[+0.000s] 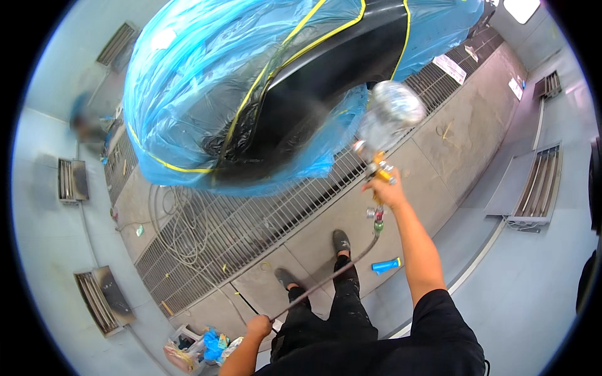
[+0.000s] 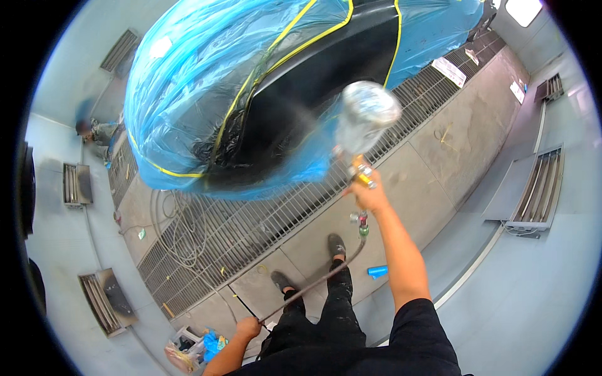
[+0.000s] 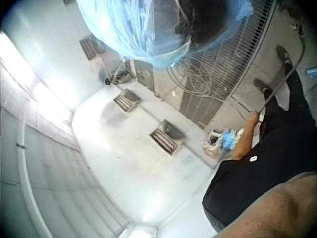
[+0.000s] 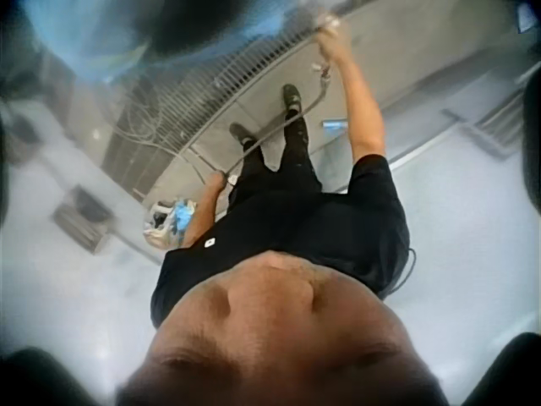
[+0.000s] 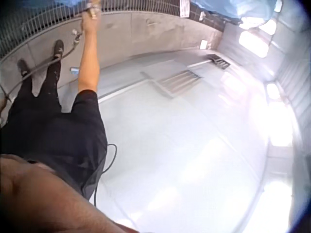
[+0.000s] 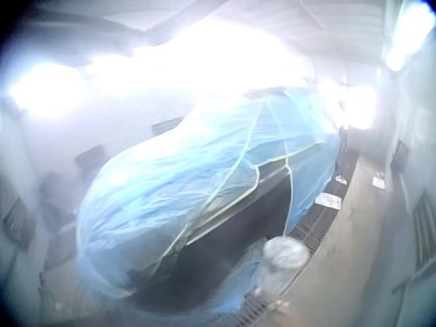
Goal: The person uses a spray gun to apply paint to the rear section of a car inside a professional paint booth. The car is partially covered with blue protective plastic sheeting. The person moves around the vehicle to cover different angles, then exits the booth and hands the spray gun to another person.
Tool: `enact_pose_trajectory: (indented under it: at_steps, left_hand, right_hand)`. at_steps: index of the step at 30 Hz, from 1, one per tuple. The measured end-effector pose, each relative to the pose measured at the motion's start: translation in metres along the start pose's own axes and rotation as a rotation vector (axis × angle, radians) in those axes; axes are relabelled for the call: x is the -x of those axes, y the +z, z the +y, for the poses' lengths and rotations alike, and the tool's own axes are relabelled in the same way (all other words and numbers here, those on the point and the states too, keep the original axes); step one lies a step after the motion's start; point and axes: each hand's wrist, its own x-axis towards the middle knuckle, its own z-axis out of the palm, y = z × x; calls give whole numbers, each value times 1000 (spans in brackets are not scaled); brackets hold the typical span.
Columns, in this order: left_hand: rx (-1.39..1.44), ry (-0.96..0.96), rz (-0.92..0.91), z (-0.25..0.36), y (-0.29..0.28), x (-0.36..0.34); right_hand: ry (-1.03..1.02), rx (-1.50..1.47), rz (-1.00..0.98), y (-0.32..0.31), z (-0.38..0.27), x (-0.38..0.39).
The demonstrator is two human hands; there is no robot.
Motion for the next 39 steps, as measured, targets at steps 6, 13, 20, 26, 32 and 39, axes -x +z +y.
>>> enact_pose_trajectory:
  at_steps: [6,13,20,26,32,39]
  left_hand:
    - [86,-79,48,-26,2,-8]
    - [-95,35,-72,-55,39,2]
    - [-36,67,-73,-31,39,2]
    - [67,35,145,-26,24,-19]
    - [127,-56,127,-37,8,-11]
    - [10,49,-93,-47,47,1]
  right_hand:
    - [-339,-89,326,14,21,-7]
    - [-176,205,-167,76,70,64]
    - [183,-190,-227,71,-16,38]
    - [-45,-73,209,11,-68,-29]
    - [-314,-23,293,31,-41,-28]
    - [132,2,-310,99,-67,38]
